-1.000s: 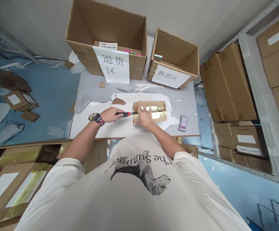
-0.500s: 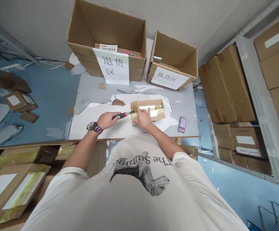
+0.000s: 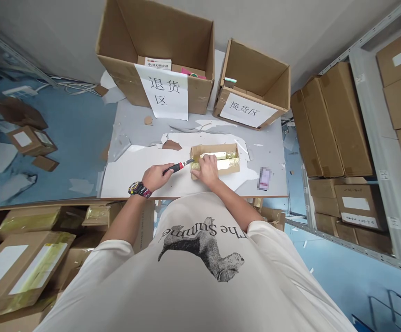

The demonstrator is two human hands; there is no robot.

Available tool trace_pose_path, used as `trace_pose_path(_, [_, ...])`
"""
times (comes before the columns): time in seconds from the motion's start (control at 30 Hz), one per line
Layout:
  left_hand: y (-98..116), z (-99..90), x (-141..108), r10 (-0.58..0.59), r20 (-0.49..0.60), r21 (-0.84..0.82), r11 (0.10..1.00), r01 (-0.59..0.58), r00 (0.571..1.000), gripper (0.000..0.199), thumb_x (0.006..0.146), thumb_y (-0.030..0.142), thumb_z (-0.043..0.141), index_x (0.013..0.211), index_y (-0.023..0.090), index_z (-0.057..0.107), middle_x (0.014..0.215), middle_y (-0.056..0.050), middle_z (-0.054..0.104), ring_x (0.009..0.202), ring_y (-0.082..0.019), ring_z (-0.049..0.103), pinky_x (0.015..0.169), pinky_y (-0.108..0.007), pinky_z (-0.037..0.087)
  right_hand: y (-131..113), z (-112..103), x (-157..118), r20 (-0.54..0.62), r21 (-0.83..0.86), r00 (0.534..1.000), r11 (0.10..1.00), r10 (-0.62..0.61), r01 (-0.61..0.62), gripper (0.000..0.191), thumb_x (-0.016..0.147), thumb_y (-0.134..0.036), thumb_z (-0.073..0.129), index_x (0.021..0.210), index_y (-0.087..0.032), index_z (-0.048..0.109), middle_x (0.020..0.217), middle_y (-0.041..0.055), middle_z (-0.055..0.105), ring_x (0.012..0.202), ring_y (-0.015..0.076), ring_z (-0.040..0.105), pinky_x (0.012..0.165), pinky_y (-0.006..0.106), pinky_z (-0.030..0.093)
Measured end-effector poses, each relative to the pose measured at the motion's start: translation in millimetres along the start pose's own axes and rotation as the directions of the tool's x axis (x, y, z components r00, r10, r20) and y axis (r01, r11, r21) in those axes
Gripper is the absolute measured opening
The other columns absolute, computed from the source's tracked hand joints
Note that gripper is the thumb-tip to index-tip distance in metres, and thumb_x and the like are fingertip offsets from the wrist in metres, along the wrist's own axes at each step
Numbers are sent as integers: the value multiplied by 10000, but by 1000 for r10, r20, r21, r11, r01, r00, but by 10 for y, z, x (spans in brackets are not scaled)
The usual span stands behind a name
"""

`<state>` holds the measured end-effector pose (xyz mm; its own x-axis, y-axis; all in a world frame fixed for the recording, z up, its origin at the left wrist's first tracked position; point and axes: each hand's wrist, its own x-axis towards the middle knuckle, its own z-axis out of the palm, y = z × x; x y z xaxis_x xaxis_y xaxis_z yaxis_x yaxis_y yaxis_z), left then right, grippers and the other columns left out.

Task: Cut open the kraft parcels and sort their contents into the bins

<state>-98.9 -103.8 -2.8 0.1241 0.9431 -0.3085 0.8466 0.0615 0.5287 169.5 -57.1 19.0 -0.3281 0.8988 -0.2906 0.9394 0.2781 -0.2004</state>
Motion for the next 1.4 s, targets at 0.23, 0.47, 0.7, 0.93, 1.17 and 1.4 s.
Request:
trace_pose_path(0.23, [-14,9,41,11,33,1,1000,-11,999,488,1112,447,569,1487,370,872,1308,-77,914,1159,-357,830,884,-393,579,33,68,130,9,79,999,996,-44,43,346,1049,-387,772,1359,-231,772,1757,196,643,1596,410,597,1466,679,205])
trace_pose_path(0.47, [76,-103,126,87,76,39,995,-90,993,471,1077,449,563,1390,363,904,1097,-72,916,1022,-323,824,789,-361,533,48,74,150,57,100,997,994,-56,50,633,1018,-352,744,1621,-178,664,1490,210,820,1546,432,650,1422,664,246])
trace_pose_path(0.7, [63,-154,146,101,130,60,992,-110,986,484,1076,464,549,1376,356,913,1072,-79,905,980,-329,815,765,-372,500,52,63,160,87,112,993,991,-85,75,743,976,-289,696,1702,-148,624,1424,188,854,1578,440,610,1416,640,228])
trace_pose_path(0.93, [25,-83,82,78,134,-63,996,-70,988,479,1053,466,563,1339,328,922,1001,-51,902,913,-297,804,771,-361,519,50,4,185,101,128,992,990,-74,61,741,992,-288,675,1717,-148,614,1311,171,873,1557,428,623,1422,656,215])
trace_pose_path(1.17, [-137,-49,-86,61,202,-275,962,-3,978,550,1045,506,565,1423,278,892,721,6,797,692,-244,775,762,-338,555,93,-114,199,114,178,986,979,-122,101,448,1067,-268,590,1482,-176,729,1399,197,857,1534,424,631,1403,684,269])
trace_pose_path(1.4, [-155,55,-170,154,261,-337,940,-59,953,537,1000,517,625,1392,294,916,768,15,814,615,-214,716,724,-330,527,121,-87,241,49,216,991,970,-124,111,255,1039,-234,592,1229,-216,761,1300,172,867,1403,404,689,1366,676,314])
